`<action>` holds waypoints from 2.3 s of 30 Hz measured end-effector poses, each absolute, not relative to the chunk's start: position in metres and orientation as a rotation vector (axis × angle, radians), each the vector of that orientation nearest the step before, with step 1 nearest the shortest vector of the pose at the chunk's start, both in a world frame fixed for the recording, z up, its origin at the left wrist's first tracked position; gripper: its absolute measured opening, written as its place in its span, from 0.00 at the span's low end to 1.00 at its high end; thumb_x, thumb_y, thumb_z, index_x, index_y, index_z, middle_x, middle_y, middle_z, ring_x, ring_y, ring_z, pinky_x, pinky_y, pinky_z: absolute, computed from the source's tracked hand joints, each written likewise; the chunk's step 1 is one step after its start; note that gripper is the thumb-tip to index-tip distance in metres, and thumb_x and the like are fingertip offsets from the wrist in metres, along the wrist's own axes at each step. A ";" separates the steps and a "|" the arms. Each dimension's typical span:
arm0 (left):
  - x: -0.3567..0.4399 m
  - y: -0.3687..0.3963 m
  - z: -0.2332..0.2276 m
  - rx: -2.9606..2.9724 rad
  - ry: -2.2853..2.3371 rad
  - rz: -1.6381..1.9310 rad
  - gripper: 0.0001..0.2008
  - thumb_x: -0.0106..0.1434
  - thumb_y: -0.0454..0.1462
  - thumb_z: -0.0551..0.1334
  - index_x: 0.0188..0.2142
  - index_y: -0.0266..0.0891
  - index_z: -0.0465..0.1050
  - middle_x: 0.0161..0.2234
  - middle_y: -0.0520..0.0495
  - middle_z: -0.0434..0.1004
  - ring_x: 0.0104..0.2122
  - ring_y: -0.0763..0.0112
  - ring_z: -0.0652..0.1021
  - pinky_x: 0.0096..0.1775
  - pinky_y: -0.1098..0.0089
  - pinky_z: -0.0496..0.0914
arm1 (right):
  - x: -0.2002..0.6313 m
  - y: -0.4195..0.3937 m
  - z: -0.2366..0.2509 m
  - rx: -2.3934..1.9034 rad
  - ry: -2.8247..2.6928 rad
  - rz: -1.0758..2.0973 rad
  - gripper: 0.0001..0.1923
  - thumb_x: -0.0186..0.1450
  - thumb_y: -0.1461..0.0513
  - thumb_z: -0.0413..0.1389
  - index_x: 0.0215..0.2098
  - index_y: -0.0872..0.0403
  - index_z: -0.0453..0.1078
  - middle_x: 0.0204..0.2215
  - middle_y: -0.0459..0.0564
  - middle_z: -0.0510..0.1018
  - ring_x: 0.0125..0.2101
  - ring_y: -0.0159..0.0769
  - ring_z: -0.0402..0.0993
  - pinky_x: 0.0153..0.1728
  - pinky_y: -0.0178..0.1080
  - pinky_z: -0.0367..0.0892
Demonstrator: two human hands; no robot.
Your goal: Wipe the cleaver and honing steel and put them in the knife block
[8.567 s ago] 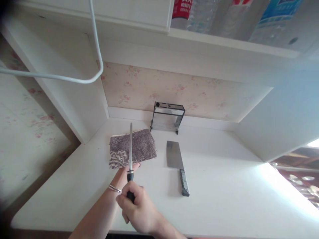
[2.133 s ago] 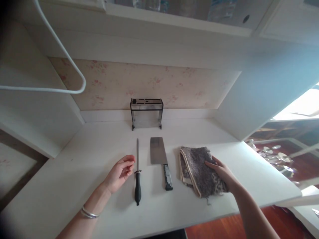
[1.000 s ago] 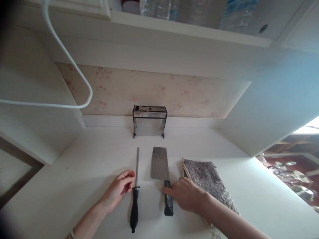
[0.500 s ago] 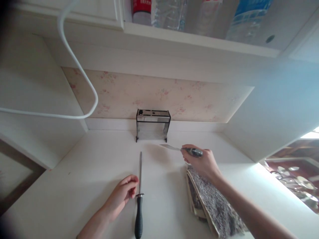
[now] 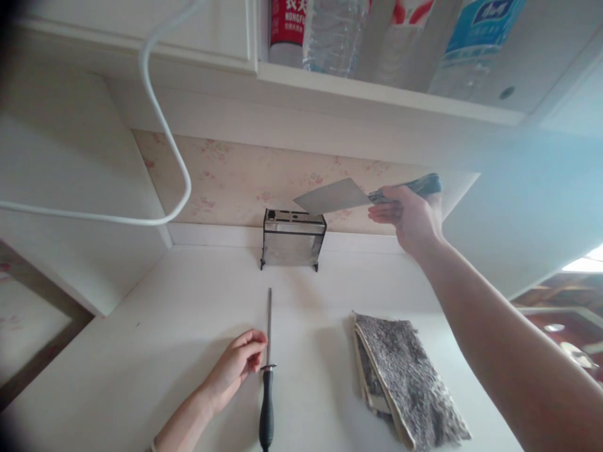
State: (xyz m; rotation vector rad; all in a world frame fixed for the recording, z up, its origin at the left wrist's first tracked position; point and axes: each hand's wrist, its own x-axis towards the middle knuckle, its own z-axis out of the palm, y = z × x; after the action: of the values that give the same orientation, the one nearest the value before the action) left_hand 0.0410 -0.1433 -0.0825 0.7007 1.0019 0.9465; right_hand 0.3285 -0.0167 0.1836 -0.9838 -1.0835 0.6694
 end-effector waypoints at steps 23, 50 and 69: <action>0.040 -0.139 -0.086 0.706 0.982 0.921 0.08 0.53 0.37 0.61 0.33 0.35 0.69 0.20 0.54 0.65 0.21 0.78 0.65 0.24 0.74 0.58 | 0.342 0.056 0.189 -1.230 -1.171 0.720 0.07 0.54 0.64 0.57 0.28 0.63 0.72 0.17 0.58 0.76 0.18 0.39 0.74 0.20 0.36 0.71; 0.040 -0.138 -0.079 0.708 1.000 0.916 0.09 0.51 0.37 0.62 0.32 0.36 0.69 0.22 0.53 0.66 0.22 0.77 0.66 0.26 0.74 0.60 | 0.264 0.108 0.104 -1.567 -1.402 0.591 0.04 0.55 0.63 0.61 0.26 0.57 0.72 0.15 0.49 0.74 0.20 0.37 0.75 0.23 0.34 0.70; 0.045 -0.141 -0.088 1.047 1.151 0.888 0.09 0.57 0.40 0.58 0.34 0.37 0.70 0.19 0.54 0.66 0.20 0.73 0.67 0.26 0.72 0.61 | 0.273 0.040 0.064 -1.292 -1.272 0.935 0.25 0.57 0.57 0.62 0.51 0.55 0.65 0.23 0.48 0.77 0.17 0.33 0.72 0.17 0.34 0.70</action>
State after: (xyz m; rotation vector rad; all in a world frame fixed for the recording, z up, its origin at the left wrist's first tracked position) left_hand 0.0449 -0.1406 -0.0876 1.0466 1.1507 0.8876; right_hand 0.2727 0.0399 0.0643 -1.2919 -1.2723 0.9351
